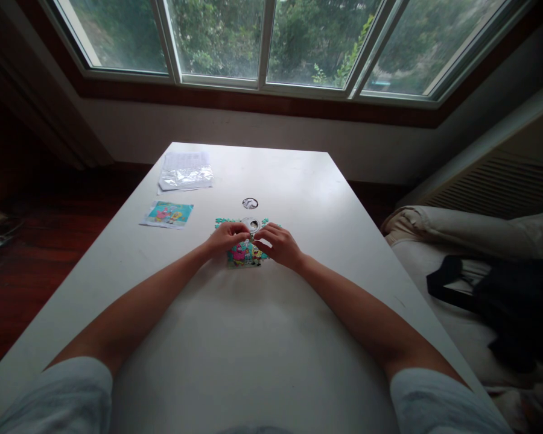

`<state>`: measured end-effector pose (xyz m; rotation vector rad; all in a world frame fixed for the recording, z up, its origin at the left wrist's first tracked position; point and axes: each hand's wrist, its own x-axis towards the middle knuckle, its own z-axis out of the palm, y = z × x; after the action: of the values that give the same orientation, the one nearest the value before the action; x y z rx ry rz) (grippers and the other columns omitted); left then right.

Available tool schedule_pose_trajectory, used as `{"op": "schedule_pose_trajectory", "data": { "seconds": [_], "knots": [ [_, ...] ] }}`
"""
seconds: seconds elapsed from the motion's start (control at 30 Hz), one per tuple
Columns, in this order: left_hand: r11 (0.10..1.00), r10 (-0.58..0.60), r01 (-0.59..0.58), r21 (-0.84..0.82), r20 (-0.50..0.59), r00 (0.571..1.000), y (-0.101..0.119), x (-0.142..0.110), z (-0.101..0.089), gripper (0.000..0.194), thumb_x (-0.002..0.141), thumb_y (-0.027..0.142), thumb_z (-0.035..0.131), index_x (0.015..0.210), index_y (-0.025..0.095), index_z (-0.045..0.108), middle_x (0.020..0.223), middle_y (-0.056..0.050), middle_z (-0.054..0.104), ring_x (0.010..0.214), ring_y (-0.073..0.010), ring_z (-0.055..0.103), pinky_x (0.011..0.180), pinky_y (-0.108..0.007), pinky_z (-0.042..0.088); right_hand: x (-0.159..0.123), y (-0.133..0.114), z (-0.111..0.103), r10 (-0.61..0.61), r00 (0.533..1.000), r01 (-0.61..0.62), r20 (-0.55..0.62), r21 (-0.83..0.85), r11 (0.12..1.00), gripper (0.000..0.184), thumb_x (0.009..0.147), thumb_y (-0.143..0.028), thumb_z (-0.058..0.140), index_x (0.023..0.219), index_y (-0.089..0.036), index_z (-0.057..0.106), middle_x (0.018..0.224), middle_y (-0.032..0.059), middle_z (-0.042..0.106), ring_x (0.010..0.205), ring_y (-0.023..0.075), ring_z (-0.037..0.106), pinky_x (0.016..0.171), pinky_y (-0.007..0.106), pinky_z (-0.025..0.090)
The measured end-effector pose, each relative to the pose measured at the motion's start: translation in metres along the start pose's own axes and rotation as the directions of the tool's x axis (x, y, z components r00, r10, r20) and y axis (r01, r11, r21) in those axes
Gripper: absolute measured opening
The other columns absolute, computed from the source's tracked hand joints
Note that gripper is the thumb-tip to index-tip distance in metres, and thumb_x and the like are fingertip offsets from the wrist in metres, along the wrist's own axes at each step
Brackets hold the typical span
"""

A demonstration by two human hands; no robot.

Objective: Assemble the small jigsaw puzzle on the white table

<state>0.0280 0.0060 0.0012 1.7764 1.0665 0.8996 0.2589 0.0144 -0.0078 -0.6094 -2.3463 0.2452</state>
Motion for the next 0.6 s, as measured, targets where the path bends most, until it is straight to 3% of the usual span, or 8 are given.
{"op": "schedule_pose_trajectory", "data": {
  "seconds": [0.13,0.23,0.4,0.6],
  "knots": [
    [1.000,-0.003,0.003,0.012,0.031,1.000,0.000,0.000,-0.005,0.030,0.083,0.041,0.067,0.081,0.012,0.073,0.066,0.000,0.059,0.064,-0.0110,0.048,0.060,-0.022,0.036,0.000,0.000,0.000,-0.006,1.000,0.006,0.009,-0.005,1.000,0.015,0.101,-0.036,0.057,0.101,-0.023,0.065,0.094,0.0076,0.070,0.091,0.0221,0.060,0.081,0.036,0.050],
    [0.998,-0.063,0.066,-0.012,0.144,0.988,0.003,-0.001,-0.017,0.029,0.083,0.041,0.069,0.082,0.012,0.073,0.067,0.000,0.060,0.064,-0.0110,0.049,0.059,-0.022,0.035,0.000,0.000,0.000,-0.017,0.999,0.017,0.042,-0.013,1.000,0.017,0.101,-0.037,0.057,0.101,-0.023,0.066,0.095,0.0077,0.070,0.091,0.0221,0.060,0.082,0.036,0.049],
    [0.979,-0.198,0.164,0.118,0.409,0.891,0.019,-0.007,-0.049,0.028,0.075,0.042,0.076,0.078,0.014,0.077,0.067,-0.001,0.064,0.063,-0.0122,0.051,0.057,-0.023,0.035,0.002,-0.003,0.000,-0.059,0.993,0.059,0.106,-0.003,0.998,0.020,0.100,-0.041,0.058,0.106,-0.024,0.068,0.100,0.0088,0.070,0.096,0.0240,0.059,0.084,0.039,0.049],
    [0.932,-0.331,0.229,0.279,0.404,0.853,0.032,-0.014,-0.071,0.021,0.068,0.039,0.077,0.073,0.019,0.080,0.062,0.001,0.066,0.058,-0.0124,0.052,0.052,-0.024,0.032,0.002,-0.006,0.001,-0.104,0.974,0.104,0.200,0.010,0.995,0.030,0.094,-0.043,0.067,0.118,-0.025,0.068,0.113,0.0101,0.068,0.108,0.0260,0.057,0.092,0.042,0.049]
  ]
}}
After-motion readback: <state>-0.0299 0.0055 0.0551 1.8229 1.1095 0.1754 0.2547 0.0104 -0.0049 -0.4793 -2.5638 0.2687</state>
